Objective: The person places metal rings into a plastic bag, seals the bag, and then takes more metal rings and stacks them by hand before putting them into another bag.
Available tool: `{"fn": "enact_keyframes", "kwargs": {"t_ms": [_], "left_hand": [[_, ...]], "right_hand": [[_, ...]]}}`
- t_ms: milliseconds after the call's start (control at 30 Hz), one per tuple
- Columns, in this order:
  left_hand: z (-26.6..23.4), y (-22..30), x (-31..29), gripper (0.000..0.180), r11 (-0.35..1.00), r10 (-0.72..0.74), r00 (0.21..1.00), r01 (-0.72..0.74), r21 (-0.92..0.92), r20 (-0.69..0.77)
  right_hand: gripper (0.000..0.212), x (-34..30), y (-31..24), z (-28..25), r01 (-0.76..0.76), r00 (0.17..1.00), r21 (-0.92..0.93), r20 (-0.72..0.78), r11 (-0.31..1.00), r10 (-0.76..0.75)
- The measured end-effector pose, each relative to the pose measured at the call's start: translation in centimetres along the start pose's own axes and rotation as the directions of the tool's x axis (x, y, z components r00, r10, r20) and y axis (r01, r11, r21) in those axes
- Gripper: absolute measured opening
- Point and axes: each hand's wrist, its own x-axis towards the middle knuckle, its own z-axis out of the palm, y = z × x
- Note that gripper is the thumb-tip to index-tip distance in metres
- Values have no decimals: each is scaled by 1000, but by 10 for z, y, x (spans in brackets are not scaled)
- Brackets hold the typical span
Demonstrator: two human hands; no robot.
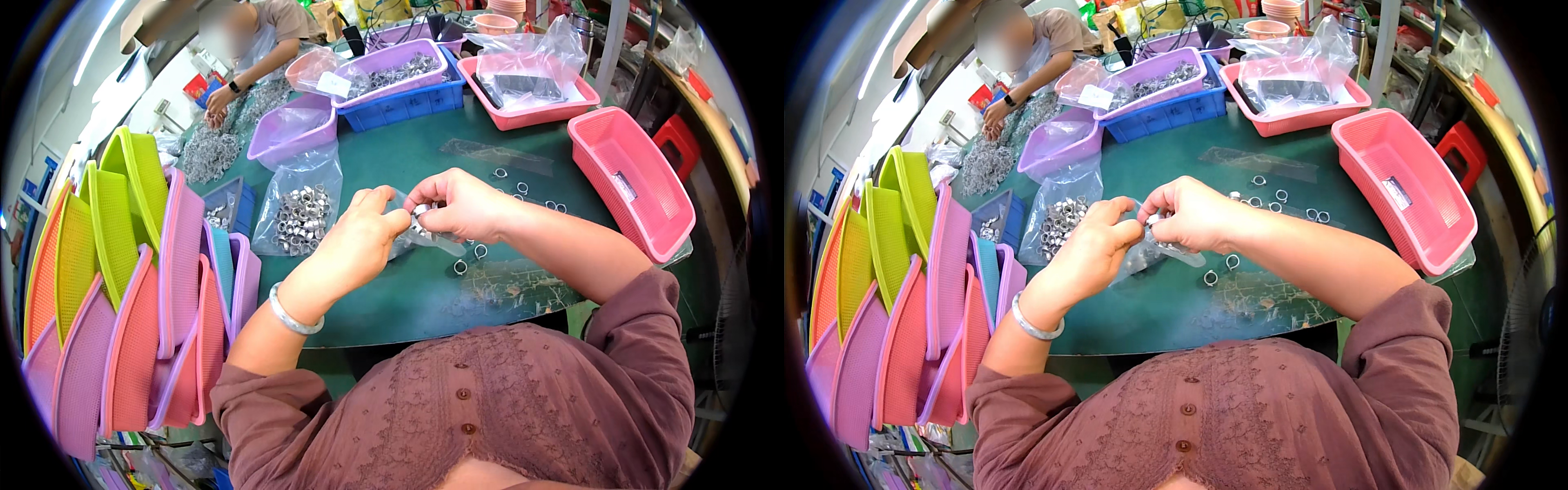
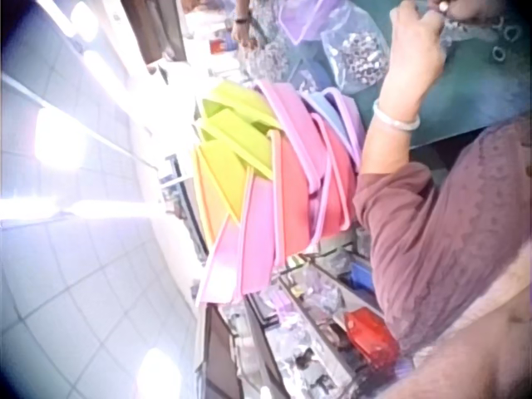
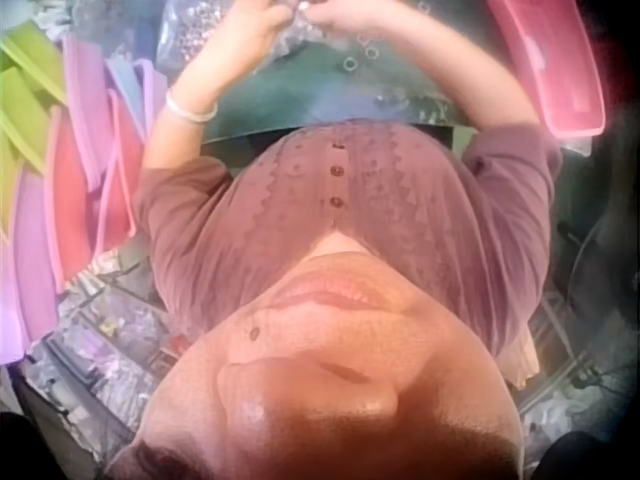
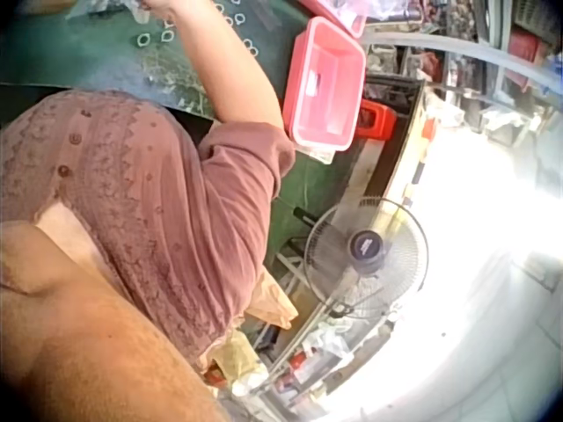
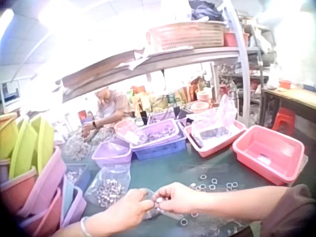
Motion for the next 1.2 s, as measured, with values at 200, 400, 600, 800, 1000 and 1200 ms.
{"fn": "enact_keyframes", "kwargs": {"t_ms": [200,400,600,800,1000,1200], "left_hand": [[8,12,2,19,998,55,998,-54,-30,13],[12,18,5,19,997,83,994,-82,10,-73],[12,-1,8,14,999,24,981,-28,-16,-191],[1,-9,-3,4,996,-76,970,83,21,-229],[1,-11,1,4,996,-93,979,89,-29,-183],[5,-12,5,5,997,-68,973,61,-37,-221]], "right_hand": [[20,6,8,-1,-43,997,-355,39,934,61],[17,35,6,-2,-74,990,-188,-130,979,50],[25,67,10,-4,8,997,-181,70,983,5],[36,33,-11,-56,333,925,-633,78,698,-371],[73,10,110,-108,39,942,-948,-71,317,-329],[74,-5,117,-52,231,937,-905,108,358,-331]]}}
